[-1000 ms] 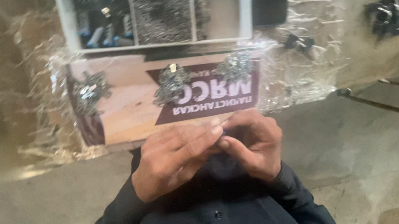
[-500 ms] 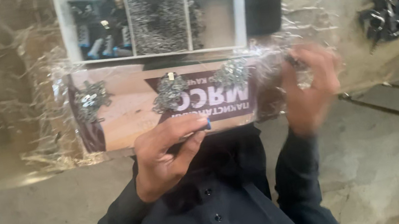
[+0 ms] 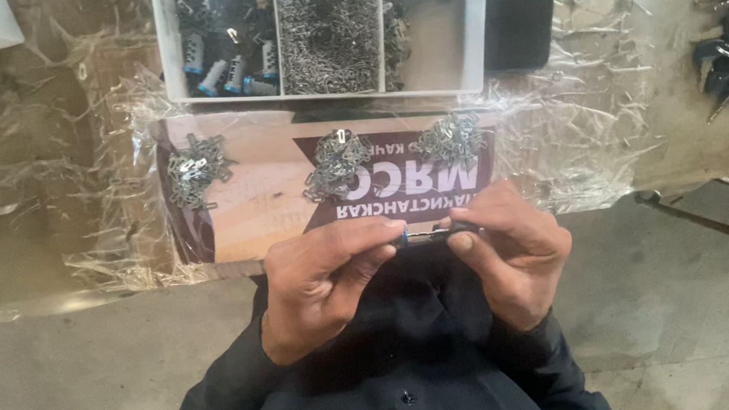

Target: The person sits at a workbench and assembles small metal clamp fittings by hand, picking components from a compartment organizer box and pressing them together. Assembled pieces are set on the bench beside the box while the person continues fitting more components one at a time.

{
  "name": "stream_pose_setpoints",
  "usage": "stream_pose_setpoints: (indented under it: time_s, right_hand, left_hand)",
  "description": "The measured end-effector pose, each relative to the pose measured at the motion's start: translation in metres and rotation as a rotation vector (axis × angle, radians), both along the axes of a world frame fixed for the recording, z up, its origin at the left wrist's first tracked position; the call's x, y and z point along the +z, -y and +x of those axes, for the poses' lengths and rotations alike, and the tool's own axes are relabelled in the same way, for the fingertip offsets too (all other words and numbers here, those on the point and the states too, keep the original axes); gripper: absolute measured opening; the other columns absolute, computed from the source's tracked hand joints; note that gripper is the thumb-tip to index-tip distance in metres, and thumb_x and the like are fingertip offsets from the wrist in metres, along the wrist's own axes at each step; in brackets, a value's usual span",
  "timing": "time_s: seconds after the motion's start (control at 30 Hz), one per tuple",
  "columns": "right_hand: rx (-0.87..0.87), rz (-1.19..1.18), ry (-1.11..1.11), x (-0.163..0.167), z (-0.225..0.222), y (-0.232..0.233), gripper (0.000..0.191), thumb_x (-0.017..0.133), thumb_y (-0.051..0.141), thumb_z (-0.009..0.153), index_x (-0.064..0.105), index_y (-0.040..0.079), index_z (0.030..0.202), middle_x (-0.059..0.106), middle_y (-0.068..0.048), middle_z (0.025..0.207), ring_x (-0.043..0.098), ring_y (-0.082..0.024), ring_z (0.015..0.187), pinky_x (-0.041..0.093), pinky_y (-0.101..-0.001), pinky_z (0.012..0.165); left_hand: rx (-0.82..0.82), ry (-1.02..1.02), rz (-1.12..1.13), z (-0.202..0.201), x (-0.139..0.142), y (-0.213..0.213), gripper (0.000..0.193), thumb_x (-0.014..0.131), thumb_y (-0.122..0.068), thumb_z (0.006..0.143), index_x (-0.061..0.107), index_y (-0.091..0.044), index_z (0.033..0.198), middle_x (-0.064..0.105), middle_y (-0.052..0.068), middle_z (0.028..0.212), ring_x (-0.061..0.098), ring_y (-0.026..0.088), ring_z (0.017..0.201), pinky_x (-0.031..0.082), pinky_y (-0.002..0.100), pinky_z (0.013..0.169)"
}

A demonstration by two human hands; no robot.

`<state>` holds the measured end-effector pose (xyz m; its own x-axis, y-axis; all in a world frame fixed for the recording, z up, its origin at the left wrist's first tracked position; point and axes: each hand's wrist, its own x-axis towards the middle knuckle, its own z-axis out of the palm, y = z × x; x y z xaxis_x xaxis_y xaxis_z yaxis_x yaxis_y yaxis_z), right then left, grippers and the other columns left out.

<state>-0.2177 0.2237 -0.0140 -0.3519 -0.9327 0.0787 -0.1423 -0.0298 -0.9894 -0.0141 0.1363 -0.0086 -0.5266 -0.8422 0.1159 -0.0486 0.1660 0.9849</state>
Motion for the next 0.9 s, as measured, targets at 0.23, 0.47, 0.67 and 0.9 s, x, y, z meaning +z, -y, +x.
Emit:
stream_pose_setpoints:
  time_s: [0.23, 0.47, 0.67, 0.9]
  right_hand:
    - [0.065, 0.086, 0.198, -0.014, 0.021, 0.001, 0.018, 0.073, -0.006, 0.092, 0.072, -0.005, 0.110, 0.066, -0.006, 0.097, 0.059, -0.012, 0.089, 0.045, -0.0243, 0.079]
    - [0.084, 0.225, 0.289, -0.010, 0.021, 0.001, 0.020, 0.075, -0.003, 0.089, 0.071, -0.003, 0.109, 0.072, -0.006, 0.100, 0.068, -0.012, 0.091, 0.054, -0.0259, 0.081]
    - [0.523, 0.188, 0.050, 0.007, -0.028, 0.038, 0.015, 0.080, 0.001, 0.083, 0.076, -0.001, 0.098, 0.075, -0.005, 0.084, 0.071, -0.013, 0.075, 0.054, -0.0253, 0.067]
    - [0.018, -0.209, 0.370, 0.026, -0.054, 0.091, 0.058, 0.072, 0.013, 0.103, 0.043, -0.002, 0.151, 0.049, -0.010, 0.151, 0.054, -0.015, 0.137, 0.052, -0.0390, 0.117]
  left_hand:
    - [0.025, 0.015, -0.155, 0.003, -0.006, -0.002, 0.027, 0.080, -0.002, 0.093, 0.071, -0.008, 0.118, 0.077, 0.010, 0.109, 0.079, 0.023, 0.096, 0.063, 0.029, 0.082]
    - [0.012, -0.052, -0.083, 0.012, -0.005, -0.001, 0.032, 0.080, -0.004, 0.092, 0.066, -0.005, 0.121, 0.076, 0.011, 0.110, 0.079, 0.025, 0.100, 0.065, 0.031, 0.085]
    - [0.036, 0.011, -0.247, 0.022, -0.001, 0.004, 0.026, 0.083, -0.005, 0.086, 0.071, -0.005, 0.110, 0.079, 0.010, 0.101, 0.079, 0.022, 0.090, 0.062, 0.031, 0.077]
    - [0.248, 0.024, -0.163, 0.038, 0.000, -0.001, 0.029, 0.085, -0.007, 0.087, 0.068, -0.004, 0.110, 0.078, 0.010, 0.098, 0.078, 0.018, 0.088, 0.063, 0.027, 0.076]
